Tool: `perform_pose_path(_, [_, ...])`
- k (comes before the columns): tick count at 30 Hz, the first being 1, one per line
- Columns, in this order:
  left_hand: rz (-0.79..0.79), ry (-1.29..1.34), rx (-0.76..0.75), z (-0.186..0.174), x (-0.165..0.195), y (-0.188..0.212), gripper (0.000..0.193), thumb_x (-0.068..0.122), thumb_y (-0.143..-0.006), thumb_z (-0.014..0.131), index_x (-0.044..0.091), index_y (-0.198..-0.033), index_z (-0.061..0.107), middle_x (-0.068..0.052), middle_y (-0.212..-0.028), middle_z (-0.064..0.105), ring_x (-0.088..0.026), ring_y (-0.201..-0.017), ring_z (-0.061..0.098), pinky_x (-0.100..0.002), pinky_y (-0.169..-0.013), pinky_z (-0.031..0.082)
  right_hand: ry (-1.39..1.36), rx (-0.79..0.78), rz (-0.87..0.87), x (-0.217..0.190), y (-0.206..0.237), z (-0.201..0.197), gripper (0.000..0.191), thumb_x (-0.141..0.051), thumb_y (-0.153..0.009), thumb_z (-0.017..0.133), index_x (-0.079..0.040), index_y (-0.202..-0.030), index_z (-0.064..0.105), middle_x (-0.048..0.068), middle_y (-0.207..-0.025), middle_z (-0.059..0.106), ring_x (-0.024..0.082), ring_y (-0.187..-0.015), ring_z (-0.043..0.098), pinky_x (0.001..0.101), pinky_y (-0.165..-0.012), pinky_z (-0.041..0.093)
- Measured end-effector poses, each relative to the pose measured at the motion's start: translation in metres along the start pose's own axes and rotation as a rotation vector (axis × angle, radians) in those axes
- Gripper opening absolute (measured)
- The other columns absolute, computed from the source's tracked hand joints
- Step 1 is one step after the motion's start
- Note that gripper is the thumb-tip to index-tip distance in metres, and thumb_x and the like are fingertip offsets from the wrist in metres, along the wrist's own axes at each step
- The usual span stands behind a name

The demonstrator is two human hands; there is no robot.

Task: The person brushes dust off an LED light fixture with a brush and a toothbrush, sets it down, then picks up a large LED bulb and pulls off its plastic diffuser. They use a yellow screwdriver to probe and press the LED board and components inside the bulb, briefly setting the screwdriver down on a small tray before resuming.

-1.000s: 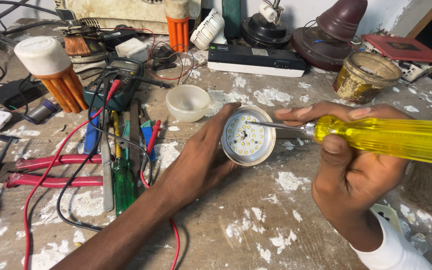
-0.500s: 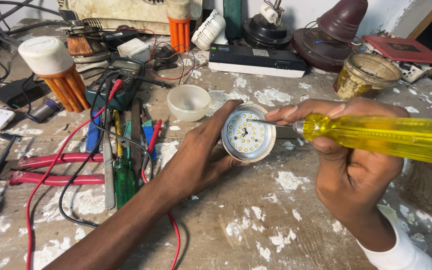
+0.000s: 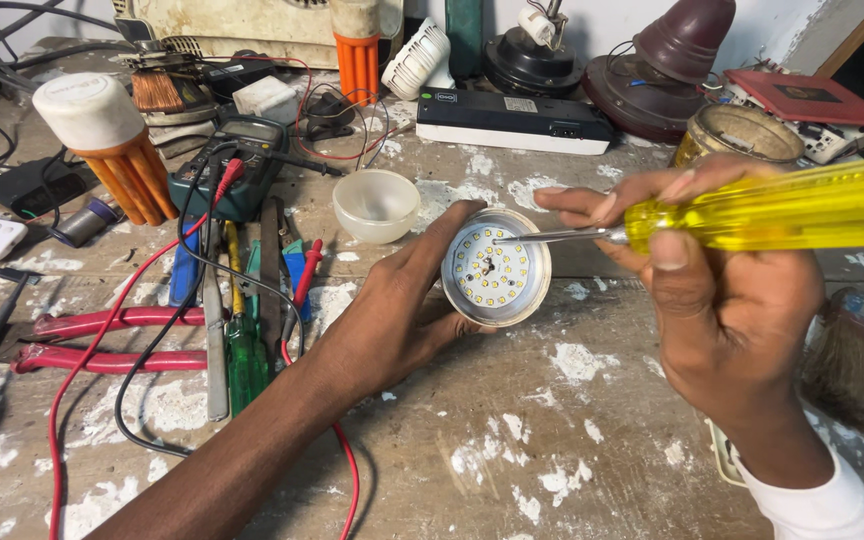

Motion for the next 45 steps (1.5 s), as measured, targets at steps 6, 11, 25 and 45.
perform_pose_path(6, [-0.029,0.017,-0.009,0.0,-0.002,0.0,0.096,0.012,-0.081,0.082,0.001,-0.157,0.026,-0.028,-0.15,0.051,-0.041,-0.139,0.053,-0.046,-0.114,0.047,0.105,0.004,-0.062,-0.001,-0.005,-0.001,0.015,-0.02,-0.115,0.047,-0.007,-0.117,0.041,0.016,-0.115,0.063,0.021,-0.109,0.064,0.0558,-0.117,0.053])
perform_pose_path(11, [-0.003,-0.003,-0.023,0.003,-0.001,0.001,0.095,0.014,-0.082,0.084,0.002,-0.157,0.027,-0.028,-0.153,0.048,-0.042,-0.141,0.049,-0.046,-0.115,0.045,0.143,0.086,-0.097,0.001,0.005,-0.001,0.024,-0.028,-0.116,0.054,-0.01,-0.115,0.04,0.01,-0.115,0.057,0.018,-0.111,0.06,0.0392,-0.106,0.052])
perform_pose_path(25, [-0.097,0.07,0.0,-0.003,-0.006,-0.001,0.097,0.018,-0.081,0.085,0.003,-0.156,0.026,-0.027,-0.146,0.055,-0.038,-0.138,0.056,-0.045,-0.113,0.047,0.304,0.217,-0.079,0.019,0.023,-0.032,0.075,-0.012,-0.115,0.076,-0.003,-0.164,0.02,0.01,-0.1,0.062,0.017,-0.097,0.066,0.0243,-0.099,0.054])
perform_pose_path(45, [-0.032,0.022,-0.008,0.0,-0.005,0.001,0.095,0.017,-0.082,0.084,0.002,-0.156,0.027,-0.027,-0.153,0.048,-0.04,-0.142,0.049,-0.046,-0.116,0.044,0.138,0.237,-0.054,0.003,0.004,-0.007,0.052,-0.006,-0.114,0.058,-0.002,-0.147,0.018,0.017,-0.115,0.066,0.022,-0.1,0.066,0.0342,-0.101,0.055])
Point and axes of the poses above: each hand's wrist, its own y-axis away from the middle knuckle, its own z-axis out of the palm, x = y × z, the point moved 6 cm from there along -y, towards the middle knuckle
